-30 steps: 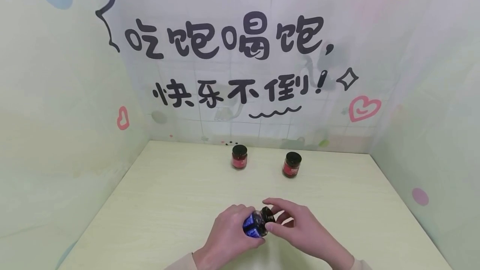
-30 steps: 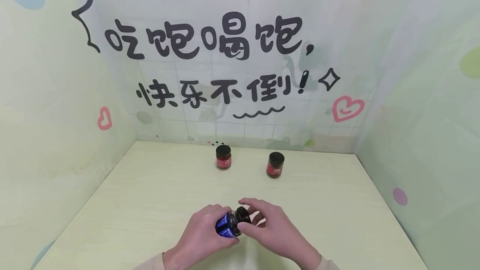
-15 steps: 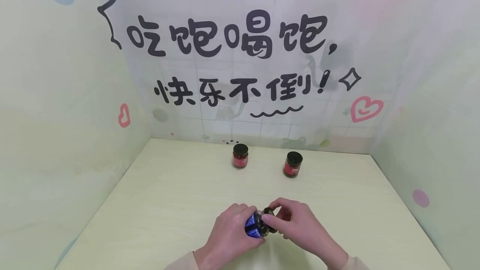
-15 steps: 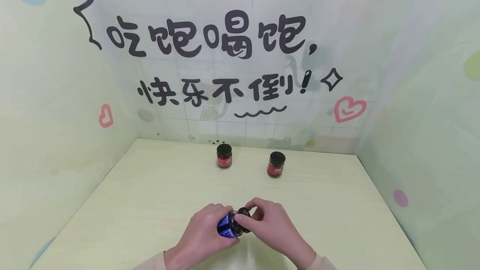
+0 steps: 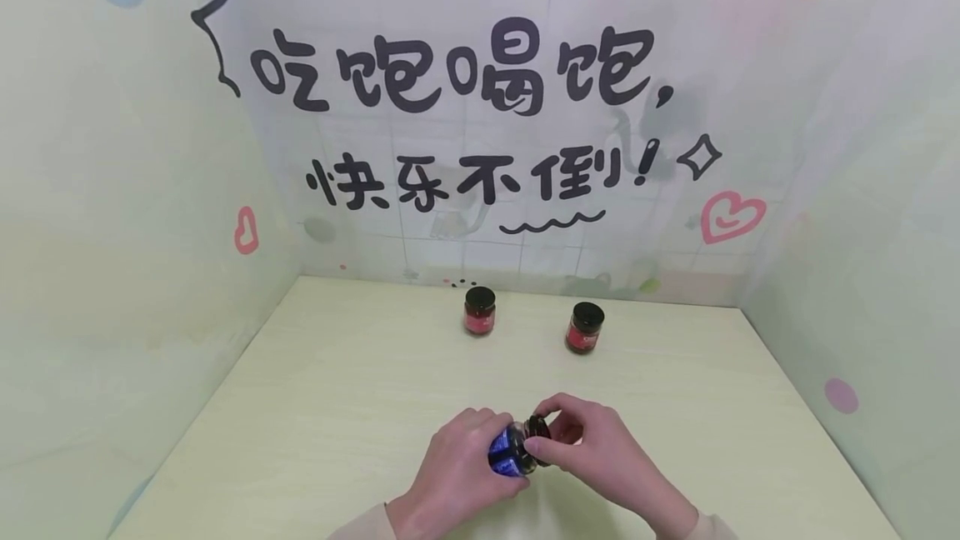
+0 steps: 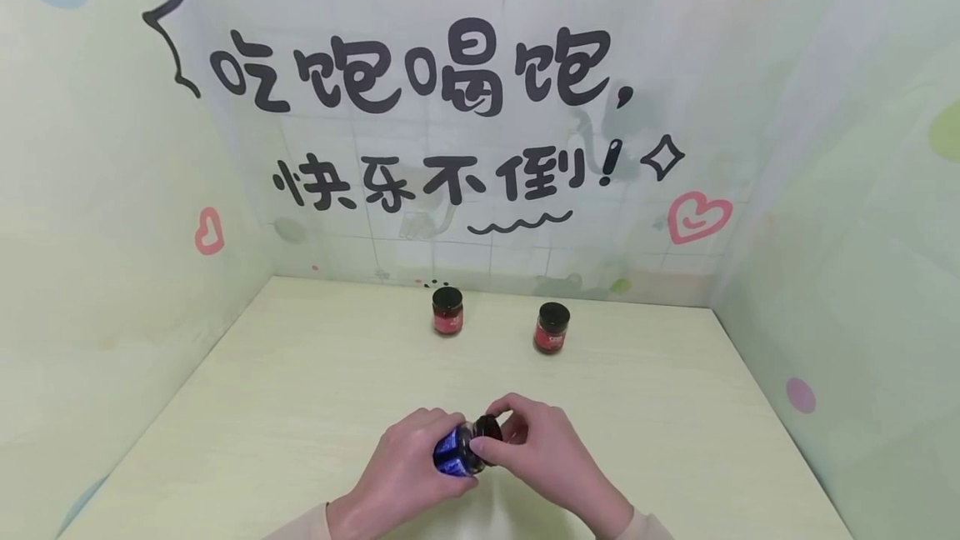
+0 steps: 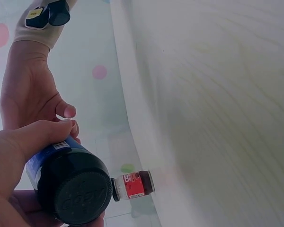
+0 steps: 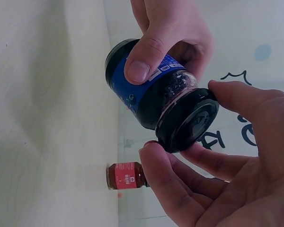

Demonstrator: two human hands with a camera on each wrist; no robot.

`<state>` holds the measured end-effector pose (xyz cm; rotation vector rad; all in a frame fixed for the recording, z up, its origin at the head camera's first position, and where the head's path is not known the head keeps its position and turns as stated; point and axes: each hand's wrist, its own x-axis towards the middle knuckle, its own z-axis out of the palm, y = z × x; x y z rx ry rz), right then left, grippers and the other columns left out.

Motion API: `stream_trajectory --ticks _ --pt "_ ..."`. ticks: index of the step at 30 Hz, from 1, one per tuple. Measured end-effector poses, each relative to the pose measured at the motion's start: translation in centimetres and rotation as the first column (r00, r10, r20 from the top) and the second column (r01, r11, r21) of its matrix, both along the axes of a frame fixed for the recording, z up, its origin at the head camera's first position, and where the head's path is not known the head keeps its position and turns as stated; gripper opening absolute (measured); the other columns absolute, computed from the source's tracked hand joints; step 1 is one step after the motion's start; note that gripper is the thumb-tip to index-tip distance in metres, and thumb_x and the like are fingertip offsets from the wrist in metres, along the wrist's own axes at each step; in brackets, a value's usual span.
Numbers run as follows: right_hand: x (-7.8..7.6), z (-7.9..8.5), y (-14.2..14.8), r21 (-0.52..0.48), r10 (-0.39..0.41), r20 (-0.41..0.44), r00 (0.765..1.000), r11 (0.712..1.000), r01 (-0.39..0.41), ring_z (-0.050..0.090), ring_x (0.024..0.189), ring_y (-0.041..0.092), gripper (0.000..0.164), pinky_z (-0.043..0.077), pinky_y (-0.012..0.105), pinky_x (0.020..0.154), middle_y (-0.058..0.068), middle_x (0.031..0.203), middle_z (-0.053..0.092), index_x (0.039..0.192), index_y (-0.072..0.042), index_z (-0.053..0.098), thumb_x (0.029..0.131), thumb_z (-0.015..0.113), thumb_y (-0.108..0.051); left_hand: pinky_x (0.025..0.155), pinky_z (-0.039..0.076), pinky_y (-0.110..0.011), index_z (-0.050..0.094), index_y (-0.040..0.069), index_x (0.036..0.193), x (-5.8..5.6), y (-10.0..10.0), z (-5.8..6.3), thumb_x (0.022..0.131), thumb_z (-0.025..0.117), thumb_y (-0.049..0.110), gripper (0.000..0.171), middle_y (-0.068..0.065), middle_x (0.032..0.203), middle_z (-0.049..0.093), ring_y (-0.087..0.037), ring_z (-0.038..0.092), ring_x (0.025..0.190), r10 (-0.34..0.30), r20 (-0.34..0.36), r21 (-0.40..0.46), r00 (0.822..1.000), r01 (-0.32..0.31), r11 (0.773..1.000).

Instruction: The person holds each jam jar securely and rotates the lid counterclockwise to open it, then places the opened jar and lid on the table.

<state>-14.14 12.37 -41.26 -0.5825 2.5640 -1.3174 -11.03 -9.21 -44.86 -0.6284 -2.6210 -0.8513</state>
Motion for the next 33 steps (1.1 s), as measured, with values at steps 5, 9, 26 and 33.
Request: stream_trajectory --ticks 5,9,26,33 --pt "0.0 0.0 0.2 -0.022 0.008 -0.019 1.000 1.000 -0.008 0.066 0.077 0.015 0.031 0.052 0.031 0.064 -0.007 0.083 0.069 0.107 -0.028 0.066 0.085 0.078 -0.048 0.068 0.049 -0.022 0.068 0.019 0.102 -0.1 -0.1 0.0 0.066 0.093 0.036 0.047 0.014 0.089 0.062 -0.003 0.052 0.080 0.006 0.015 0.020 1.000 -0.006 1.000" --pt "0.1 0.1 0.4 -0.037 0.012 -0.038 0.999 0.999 -0.013 0.066 0.078 0.015 0.033 0.052 0.031 0.067 -0.005 0.087 0.069 0.108 -0.026 0.066 0.084 0.080 -0.043 0.067 0.048 -0.023 0.068 0.019 0.103 -0.1 -0.2 -0.1 0.066 0.093 0.036 0.048 0.013 0.089 0.062 -0.004 0.052 0.080 0.017 0.023 0.033 1.000 -0.018 0.999" --pt "-0.1 -0.5 0.8 -0.131 0.061 -0.026 0.998 0.989 -0.064 0.067 0.086 0.018 0.042 0.056 0.029 0.069 0.002 0.099 0.070 0.114 -0.019 0.062 0.080 0.086 -0.023 0.070 0.050 -0.025 0.070 0.016 0.108 -0.3 -1.0 -0.7 0.065 0.092 0.036 0.053 0.012 0.091 0.063 -0.004 0.055 0.081 0.077 0.080 0.063 0.994 -0.083 0.995" --pt "-0.2 -0.5 0.8 -0.134 0.057 -0.018 0.998 0.989 -0.059 0.067 0.087 0.017 0.045 0.056 0.030 0.073 0.000 0.099 0.068 0.110 -0.018 0.060 0.076 0.089 -0.020 0.072 0.051 -0.027 0.069 0.016 0.108 -0.4 -1.2 -0.7 0.065 0.092 0.035 0.052 0.011 0.093 0.064 -0.005 0.057 0.082 0.095 0.086 0.072 0.992 -0.101 0.992"
